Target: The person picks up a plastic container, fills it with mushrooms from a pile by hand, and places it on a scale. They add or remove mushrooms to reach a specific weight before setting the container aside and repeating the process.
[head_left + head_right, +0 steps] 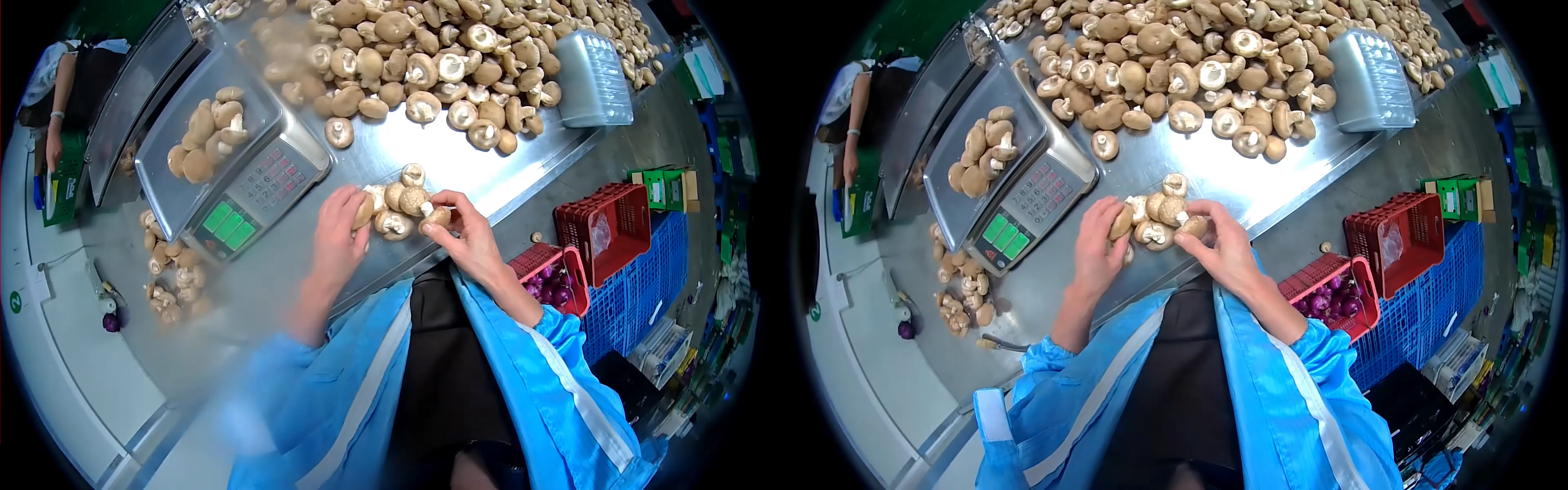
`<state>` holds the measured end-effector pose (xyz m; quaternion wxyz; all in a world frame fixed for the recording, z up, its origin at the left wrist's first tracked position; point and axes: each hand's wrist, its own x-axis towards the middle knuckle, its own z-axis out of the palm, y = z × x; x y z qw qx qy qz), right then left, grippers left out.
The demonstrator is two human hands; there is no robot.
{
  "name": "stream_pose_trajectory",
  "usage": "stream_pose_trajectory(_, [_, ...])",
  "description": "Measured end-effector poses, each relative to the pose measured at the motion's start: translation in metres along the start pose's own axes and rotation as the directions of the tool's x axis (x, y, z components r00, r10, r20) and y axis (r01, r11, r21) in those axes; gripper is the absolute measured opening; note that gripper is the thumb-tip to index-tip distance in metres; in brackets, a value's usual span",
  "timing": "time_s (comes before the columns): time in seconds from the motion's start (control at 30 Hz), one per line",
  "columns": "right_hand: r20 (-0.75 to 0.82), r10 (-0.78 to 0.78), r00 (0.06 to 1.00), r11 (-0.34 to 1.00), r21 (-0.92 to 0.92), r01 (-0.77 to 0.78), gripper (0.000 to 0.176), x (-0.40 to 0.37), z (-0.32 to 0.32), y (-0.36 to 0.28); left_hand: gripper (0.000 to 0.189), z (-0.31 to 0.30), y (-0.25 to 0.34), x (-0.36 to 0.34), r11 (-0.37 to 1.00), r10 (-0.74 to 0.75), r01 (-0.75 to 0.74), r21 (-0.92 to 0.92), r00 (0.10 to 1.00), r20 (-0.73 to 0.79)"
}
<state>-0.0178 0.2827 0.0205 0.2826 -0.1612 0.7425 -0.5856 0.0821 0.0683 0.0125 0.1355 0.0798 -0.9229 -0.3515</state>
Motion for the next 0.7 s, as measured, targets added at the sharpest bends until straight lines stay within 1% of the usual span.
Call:
stream_pose_trajectory(0.07, [0.004,0.056,0.998,0.998,0.005,-0.056,0.045,0.001,-0.005,0.002,0.052,-0.003,0.003,-0.003,0.998,-0.028,0.025,-0.066,0.998,-0.053])
stream_pose_trajectory(0.1, [-0.036,-0.001,0.999,1.0,0.028,0.002,0.042,0.001,-0.005,0.002,0.054,-0.002,0.004,-0.005,0.999,-0.017,0.016,-0.036,0.999,-0.027])
stream_pose_trajectory(0.2, [-0.041,-0.082,0.996,0.992,-0.098,0.078,0.04,0.004,-0.006,-0.002,0.06,0.004,0.007,-0.012,1.0,0.02,-0.021,0.021,0.999,0.05])
stream_pose_trajectory(0.23, [-0.049,-0.097,0.994,0.993,-0.068,0.094,0.039,0.004,-0.005,-0.005,0.062,0.005,0.009,-0.013,0.999,0.029,-0.031,0.033,0.997,0.069])
stream_pose_trajectory(0.27, [-0.022,-0.081,0.996,0.989,-0.125,0.078,0.041,0.004,-0.008,-0.011,0.064,0.006,0.01,-0.014,0.998,0.038,-0.042,0.046,0.995,0.087])
stream_pose_trajectory(0.3, [-0.055,-0.096,0.994,0.986,-0.143,0.087,0.041,0.005,-0.01,-0.012,0.065,0.008,0.006,-0.017,1.0,0.02,-0.021,0.018,0.996,0.086])
stream_pose_trajectory(0.33, [-0.084,-0.111,0.99,0.982,-0.16,0.096,0.042,0.006,-0.012,-0.013,0.064,0.008,0.005,-0.016,1.0,0.008,-0.009,0.01,0.999,0.053])
stream_pose_trajectory(0.4, [-0.158,-0.047,0.986,0.983,-0.182,0.018,0.041,0.012,-0.023,-0.007,0.062,0.006,0.005,-0.014,1.0,-0.023,0.023,0.003,0.999,-0.022])
stream_pose_trajectory(0.43, [-0.232,-0.089,0.969,0.981,-0.191,0.044,0.04,0.018,-0.025,-0.008,0.058,0.006,0.006,-0.012,0.999,-0.031,0.032,0.032,0.999,-0.034])
stream_pose_trajectory(0.47, [-0.253,-0.064,0.965,0.984,-0.179,0.019,0.04,0.025,-0.03,-0.007,0.057,0.007,0.005,-0.009,0.997,-0.042,0.043,0.061,0.999,-0.019])
stream_pose_trajectory(0.53, [-0.275,-0.051,0.96,0.968,-0.251,-0.021,0.041,0.039,-0.035,-0.012,0.056,0.013,0.004,-0.002,0.991,-0.062,0.06,0.118,0.998,0.013])
stream_pose_trajectory(0.63, [-0.229,-0.18,0.956,0.955,-0.273,0.114,0.042,0.05,-0.031,-0.018,0.055,0.033,0.009,0.004,0.963,-0.027,-0.002,0.271,0.994,0.103])
stream_pose_trajectory(0.7, [-0.174,-0.187,0.967,0.938,-0.323,0.124,0.042,0.05,-0.028,-0.024,0.06,0.038,0.006,0.004,0.96,-0.023,-0.008,0.281,0.994,0.11])
